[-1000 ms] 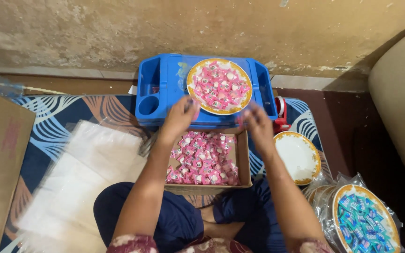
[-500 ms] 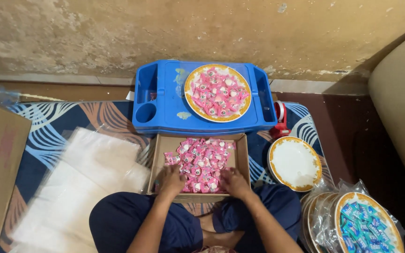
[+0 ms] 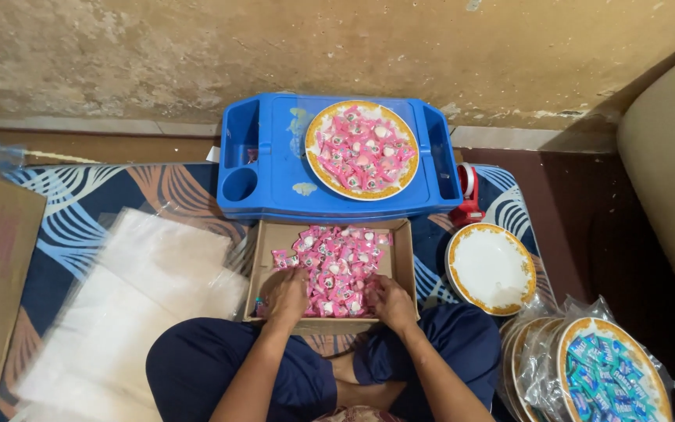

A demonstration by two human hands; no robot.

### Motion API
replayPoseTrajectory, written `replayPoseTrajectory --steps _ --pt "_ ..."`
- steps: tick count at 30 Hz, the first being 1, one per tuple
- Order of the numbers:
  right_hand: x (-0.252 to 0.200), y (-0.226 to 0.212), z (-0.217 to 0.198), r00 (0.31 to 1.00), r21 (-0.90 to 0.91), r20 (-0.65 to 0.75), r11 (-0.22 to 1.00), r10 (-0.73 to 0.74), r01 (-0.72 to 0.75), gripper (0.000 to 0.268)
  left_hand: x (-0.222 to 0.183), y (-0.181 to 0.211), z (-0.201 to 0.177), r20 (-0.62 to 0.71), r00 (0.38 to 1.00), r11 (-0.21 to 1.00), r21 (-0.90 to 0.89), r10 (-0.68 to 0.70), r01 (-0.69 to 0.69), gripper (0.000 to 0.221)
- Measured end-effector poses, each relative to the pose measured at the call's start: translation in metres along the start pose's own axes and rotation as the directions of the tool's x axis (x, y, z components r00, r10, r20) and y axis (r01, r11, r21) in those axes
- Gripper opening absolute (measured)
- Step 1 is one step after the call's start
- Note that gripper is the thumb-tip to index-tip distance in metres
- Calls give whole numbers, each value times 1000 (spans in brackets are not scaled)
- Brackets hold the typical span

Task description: The person is sorting and arranging small pink packets of food into boxes and onto plates for packaging.

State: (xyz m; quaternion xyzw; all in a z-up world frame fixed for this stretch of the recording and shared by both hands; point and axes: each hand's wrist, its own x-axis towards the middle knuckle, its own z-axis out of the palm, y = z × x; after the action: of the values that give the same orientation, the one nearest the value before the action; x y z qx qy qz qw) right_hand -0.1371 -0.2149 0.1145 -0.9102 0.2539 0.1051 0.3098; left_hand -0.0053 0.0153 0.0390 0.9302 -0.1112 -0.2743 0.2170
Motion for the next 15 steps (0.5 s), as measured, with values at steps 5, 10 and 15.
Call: replayPoseTrajectory --steps 5,10,15 --pt "1 8 9 999 151 -45 988 10 -3 34 -6 1 -1 -138 990 985 -161 39 -61 54" --pt "16 24 17 999 162 -52 987 14 -6 30 -1 1 -2 -72 997 988 -155 -27 15 45" --pt "19 -8 -23 990 813 59 570 125 -121 15 -34 57 -66 -242 969 923 -363 41 -130 36"
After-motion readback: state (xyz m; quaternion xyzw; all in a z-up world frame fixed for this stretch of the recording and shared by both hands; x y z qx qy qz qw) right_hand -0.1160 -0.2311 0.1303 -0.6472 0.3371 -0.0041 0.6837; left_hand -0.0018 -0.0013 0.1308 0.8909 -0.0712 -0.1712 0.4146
